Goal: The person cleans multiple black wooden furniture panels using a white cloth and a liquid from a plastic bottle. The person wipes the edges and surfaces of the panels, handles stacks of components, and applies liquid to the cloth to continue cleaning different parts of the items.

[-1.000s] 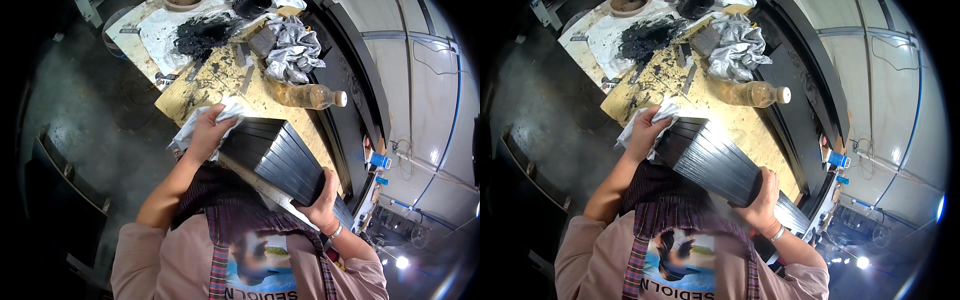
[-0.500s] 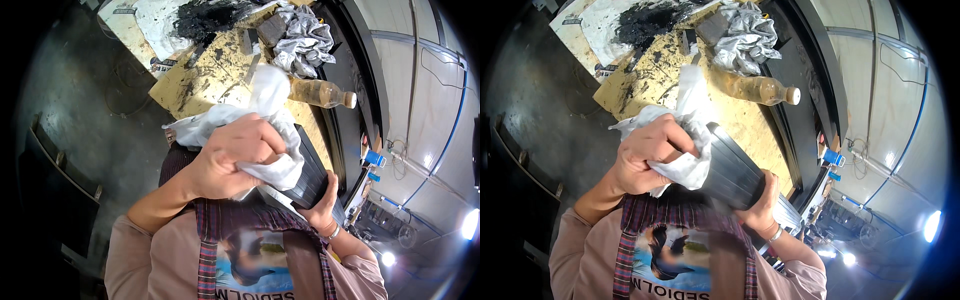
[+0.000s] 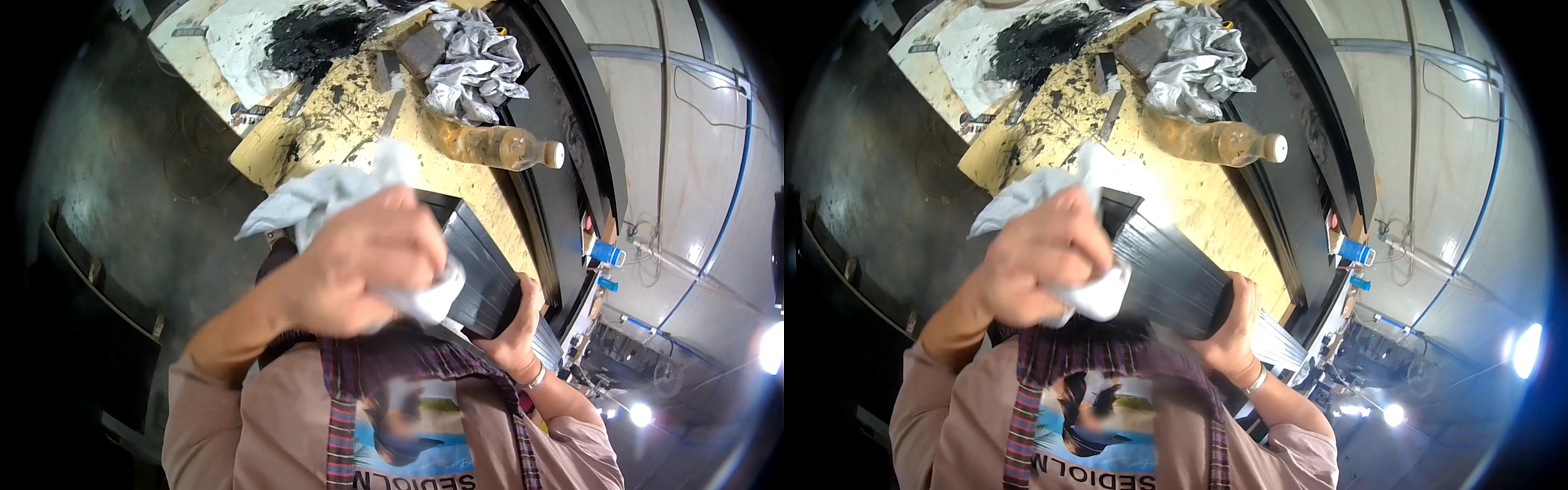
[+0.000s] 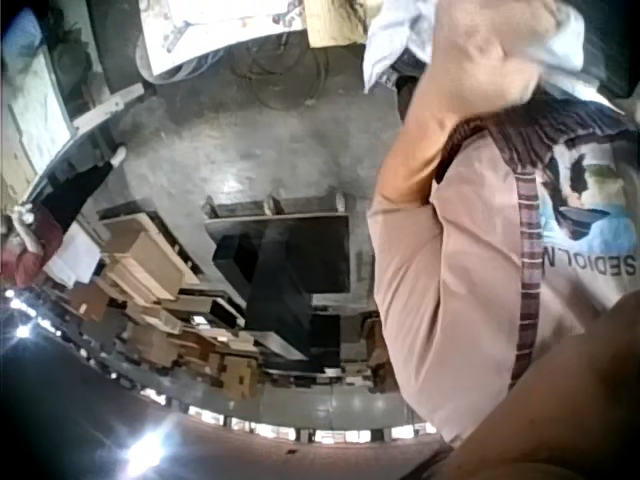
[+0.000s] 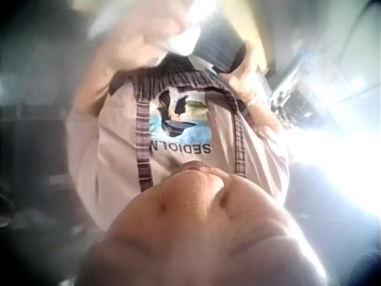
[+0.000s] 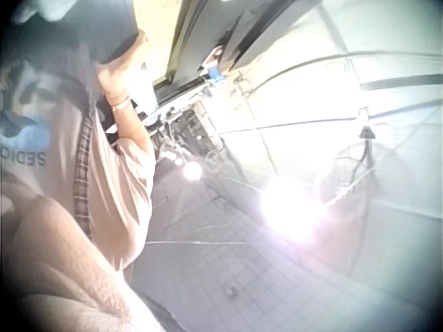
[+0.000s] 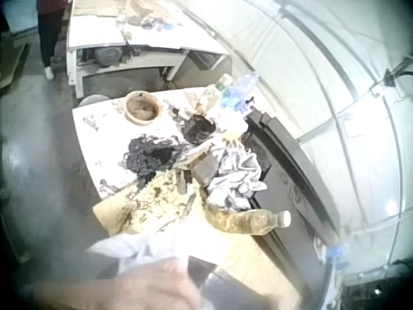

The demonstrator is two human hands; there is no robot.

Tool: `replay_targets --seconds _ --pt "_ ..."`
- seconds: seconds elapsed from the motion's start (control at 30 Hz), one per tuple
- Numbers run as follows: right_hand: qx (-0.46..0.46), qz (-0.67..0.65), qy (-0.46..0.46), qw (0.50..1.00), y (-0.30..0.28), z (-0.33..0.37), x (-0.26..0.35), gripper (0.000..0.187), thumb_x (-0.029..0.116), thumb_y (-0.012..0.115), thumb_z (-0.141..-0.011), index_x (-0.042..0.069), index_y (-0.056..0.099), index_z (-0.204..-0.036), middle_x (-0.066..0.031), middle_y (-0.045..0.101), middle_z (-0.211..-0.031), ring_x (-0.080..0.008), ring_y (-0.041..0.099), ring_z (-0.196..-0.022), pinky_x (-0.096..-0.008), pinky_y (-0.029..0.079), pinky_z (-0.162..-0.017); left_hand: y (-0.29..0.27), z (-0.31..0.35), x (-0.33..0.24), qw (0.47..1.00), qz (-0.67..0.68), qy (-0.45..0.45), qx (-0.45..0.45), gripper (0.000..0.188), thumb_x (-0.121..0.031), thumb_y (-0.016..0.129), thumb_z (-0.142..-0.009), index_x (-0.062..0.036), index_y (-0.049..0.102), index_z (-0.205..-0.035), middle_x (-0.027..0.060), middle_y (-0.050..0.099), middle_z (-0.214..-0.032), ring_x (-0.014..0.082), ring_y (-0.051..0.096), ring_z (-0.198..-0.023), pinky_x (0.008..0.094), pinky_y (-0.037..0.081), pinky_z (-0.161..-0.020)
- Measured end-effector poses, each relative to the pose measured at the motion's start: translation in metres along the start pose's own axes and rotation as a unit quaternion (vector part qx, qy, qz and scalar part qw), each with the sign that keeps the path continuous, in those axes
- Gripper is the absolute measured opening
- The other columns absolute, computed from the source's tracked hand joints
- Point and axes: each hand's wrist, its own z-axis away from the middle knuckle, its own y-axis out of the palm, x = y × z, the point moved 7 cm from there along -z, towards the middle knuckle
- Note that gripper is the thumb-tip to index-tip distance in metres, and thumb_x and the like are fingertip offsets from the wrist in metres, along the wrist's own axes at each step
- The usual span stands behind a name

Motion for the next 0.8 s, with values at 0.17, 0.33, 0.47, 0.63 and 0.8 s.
replay_targets --seconds 0.17,0.33,0.47,0.63,0.8 --pt "-0.017 -0.012 -0.020 1.000 -0.004 -0.008 0.013 0.105 0.016 0.086 -0.039 -0.005 0.042 -0.133 -0.0203 0.048 -0.117 -0.0382 0.049 -0.109 -0.0435 0.038 -0.099 -0.008 -0.024 0.036 0.992 -0.057 -0.010 -0.114 0.016 -0.010 0.081 -0.075 -0.0070 0.069 -0.085 0.0033 0.065 -0.094 0.0146 0.060 -0.078 0.0304 0.048 -0.061" --pt "-0.029 -0.031 -0.028 0.999 -0.005 -0.010 0.008 0.096 0.022 0.090 -0.048 -0.003 0.045 -0.129 -0.0187 0.052 -0.106 -0.0373 0.051 -0.097 -0.0463 0.041 -0.089 -0.027 -0.011 0.062 0.945 0.019 -0.287 -0.154 0.027 -0.003 0.075 -0.084 -0.0007 0.066 -0.109 0.0024 0.065 -0.098 0.0090 0.061 -0.086 0.0231 0.049 -0.073" --pt "-0.033 -0.040 -0.022 0.998 -0.002 -0.008 0.004 0.096 0.020 0.089 -0.048 -0.003 0.045 -0.130 -0.0185 0.053 -0.107 -0.0373 0.051 -0.098 -0.0461 0.040 -0.090 -0.014 0.014 0.050 0.899 0.152 -0.385 -0.143 0.042 -0.009 0.079 -0.082 0.0012 0.060 -0.119 0.0019 0.064 -0.100 0.0071 0.058 -0.089 0.0235 0.047 -0.078" --pt "-0.047 -0.022 -0.031 0.998 -0.005 -0.007 0.007 0.096 0.019 0.088 -0.047 -0.002 0.045 -0.130 -0.0177 0.054 -0.109 -0.0367 0.051 -0.099 -0.0462 0.039 -0.091 -0.006 0.002 0.033 0.900 0.090 -0.423 -0.046 0.069 -0.012 0.082 -0.070 0.0041 0.051 -0.130 0.0031 0.059 -0.110 0.0085 0.055 -0.100 0.0233 0.044 -0.089" --pt "-0.053 -0.032 -0.033 0.998 -0.007 -0.009 0.007 0.093 0.021 0.087 -0.048 -0.001 0.046 -0.129 -0.0177 0.054 -0.108 -0.0369 0.052 -0.099 -0.0463 0.039 -0.091 -0.007 0.002 0.035 0.853 0.195 -0.480 -0.071 0.071 -0.010 0.082 -0.069 0.0034 0.051 -0.132 0.0025 0.059 -0.110 0.0074 0.054 -0.098 0.0227 0.045 -0.087"
